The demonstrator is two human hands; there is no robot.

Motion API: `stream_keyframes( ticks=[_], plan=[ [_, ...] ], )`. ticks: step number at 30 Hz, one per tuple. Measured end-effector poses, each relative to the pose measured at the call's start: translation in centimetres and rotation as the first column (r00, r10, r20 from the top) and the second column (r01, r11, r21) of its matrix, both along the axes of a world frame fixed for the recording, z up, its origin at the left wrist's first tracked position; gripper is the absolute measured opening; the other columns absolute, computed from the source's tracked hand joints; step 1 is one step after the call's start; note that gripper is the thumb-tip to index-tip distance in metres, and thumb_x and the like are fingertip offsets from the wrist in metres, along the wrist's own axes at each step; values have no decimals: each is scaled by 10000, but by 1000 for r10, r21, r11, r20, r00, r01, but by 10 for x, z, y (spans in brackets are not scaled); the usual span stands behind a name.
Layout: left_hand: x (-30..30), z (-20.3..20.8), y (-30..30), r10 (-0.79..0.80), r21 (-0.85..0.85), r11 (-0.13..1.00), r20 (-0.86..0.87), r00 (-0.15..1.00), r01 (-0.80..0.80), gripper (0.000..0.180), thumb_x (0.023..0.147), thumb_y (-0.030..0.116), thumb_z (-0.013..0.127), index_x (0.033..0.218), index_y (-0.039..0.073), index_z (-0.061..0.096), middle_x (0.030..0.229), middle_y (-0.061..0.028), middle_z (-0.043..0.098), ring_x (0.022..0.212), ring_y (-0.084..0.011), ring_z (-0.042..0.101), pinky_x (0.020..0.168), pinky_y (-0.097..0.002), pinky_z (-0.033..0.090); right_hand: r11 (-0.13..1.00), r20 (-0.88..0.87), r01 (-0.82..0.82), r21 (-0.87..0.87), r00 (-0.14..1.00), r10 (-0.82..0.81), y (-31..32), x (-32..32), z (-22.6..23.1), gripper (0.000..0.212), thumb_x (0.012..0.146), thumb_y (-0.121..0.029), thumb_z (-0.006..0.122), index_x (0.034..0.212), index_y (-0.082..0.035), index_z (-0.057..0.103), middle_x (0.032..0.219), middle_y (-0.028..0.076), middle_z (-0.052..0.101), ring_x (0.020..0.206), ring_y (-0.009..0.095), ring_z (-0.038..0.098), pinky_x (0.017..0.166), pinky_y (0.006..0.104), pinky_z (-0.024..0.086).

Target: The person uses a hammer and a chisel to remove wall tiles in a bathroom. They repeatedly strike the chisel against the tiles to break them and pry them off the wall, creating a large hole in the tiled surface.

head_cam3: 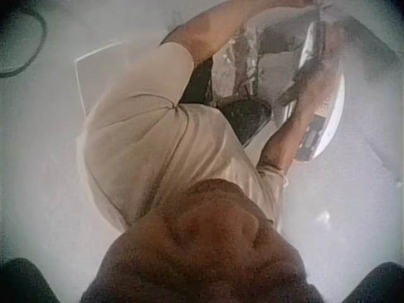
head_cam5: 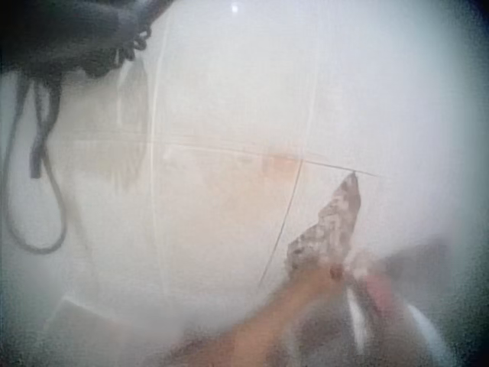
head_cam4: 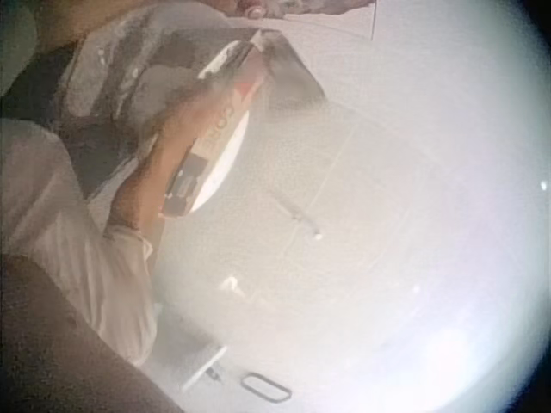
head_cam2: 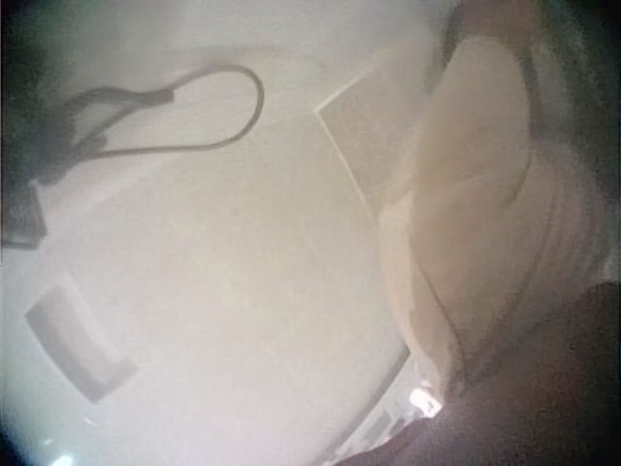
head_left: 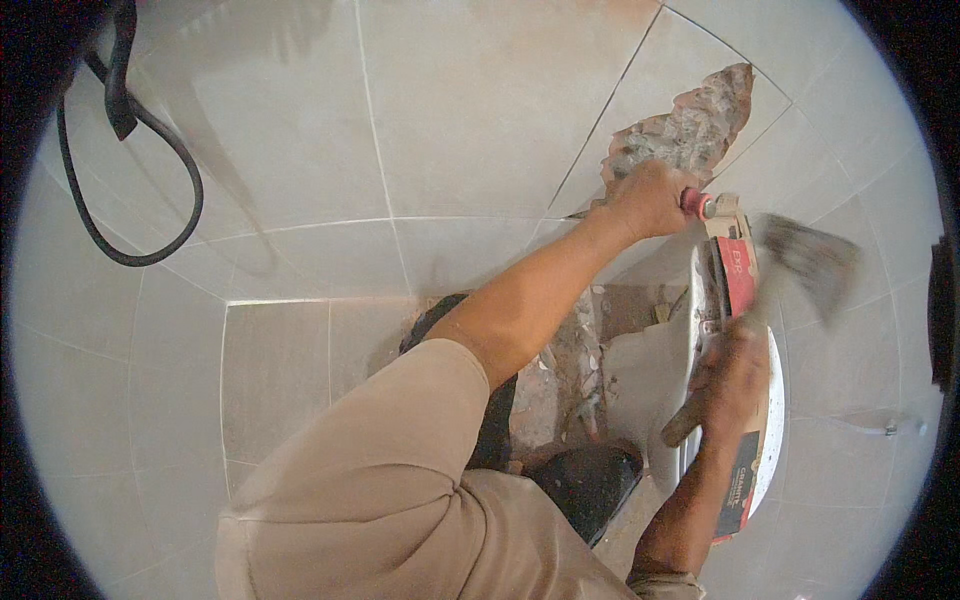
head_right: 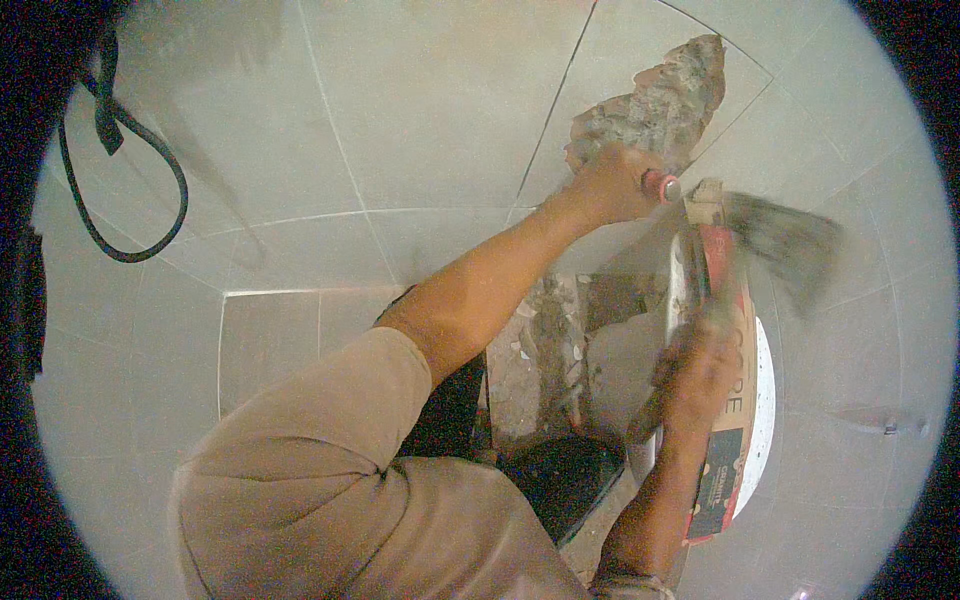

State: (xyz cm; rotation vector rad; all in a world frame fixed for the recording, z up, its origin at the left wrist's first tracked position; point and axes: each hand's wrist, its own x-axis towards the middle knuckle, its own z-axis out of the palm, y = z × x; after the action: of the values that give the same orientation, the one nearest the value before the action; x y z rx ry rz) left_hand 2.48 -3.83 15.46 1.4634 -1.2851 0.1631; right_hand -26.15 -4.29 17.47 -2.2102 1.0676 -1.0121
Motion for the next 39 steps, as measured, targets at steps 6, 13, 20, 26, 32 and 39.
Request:
stream_keyframes(
  ticks=[6, 13, 20, 26, 32, 39],
  plan=[
    [-12, 14, -5, -49, -12, 999, -21, 999, 48, 217, 743, 287, 772, 800, 79, 748, 786, -196, 713, 773, -393, 711, 726, -481, 556, 592, 241, 284, -754, 958, -152, -27, -34, 6, 346, 1018, -370, 564, 1108, -42, 628, 951, 117, 663, 814, 301, 665, 767, 423, 554],
    [0, 3, 0, 30, 117, 992, 88, 996, -40, 309, 862, 370, 688, 811, 69, 739, 833, -197, 723, 820, -408, 708, 772, -519, 551, 943, 105, 43, 331, 991, -82, 21, 9, 29, 350, 1051, -413, 549, 1015, -77, 639, 775, 36, 592, 620, 168, 589, 542, 334, 502],
    [-28, -6, 9, -102, 190, 979, 162, 982, 71, 186, 754, 236, 755, 843, 73, 745, 827, -193, 723, 827, -395, 712, 773, -494, 561, 714, 883, -688, -127, 249, 398, 33, -23, 54, 377, 1068, -435, 510, 1137, -68, 561, 777, 93, 562, 558, 195, 538, 524, 352, 499],
    [-38, -13, 0, -123, -44, 989, 284, 951, 141, 186, 725, 233, 757, 787, 71, 690, 809, -170, 714, 815, -398, 704, 789, -495, 559, 841, 776, -494, 221, 611, 155, 45, -35, -27, 487, 1042, -518, 528, 1098, -34, 544, 717, 90, 538, 525, 177, 511, 461, 313, 446],
    [-17, -13, -6, -53, 94, 995, 195, 979, 35, 158, 724, 225, 751, 788, 90, 699, 803, -179, 714, 820, -398, 710, 776, -494, 568, 926, 586, -234, 295, 810, 18, 75, -23, -27, 588, 1020, -599, 524, 1048, -12, 538, 708, 83, 543, 527, 165, 513, 447, 324, 445],
    [-10, -6, -11, 7, 136, 990, 212, 977, -37, 147, 728, 240, 750, 774, 104, 719, 762, -185, 710, 772, -397, 714, 737, -498, 576, 755, 939, -656, -18, 248, 238, 49, -34, 10, 457, 1053, -475, 488, 1199, -48, 566, 790, 136, 583, 591, 251, 557, 521, 389, 505]
  ],
)
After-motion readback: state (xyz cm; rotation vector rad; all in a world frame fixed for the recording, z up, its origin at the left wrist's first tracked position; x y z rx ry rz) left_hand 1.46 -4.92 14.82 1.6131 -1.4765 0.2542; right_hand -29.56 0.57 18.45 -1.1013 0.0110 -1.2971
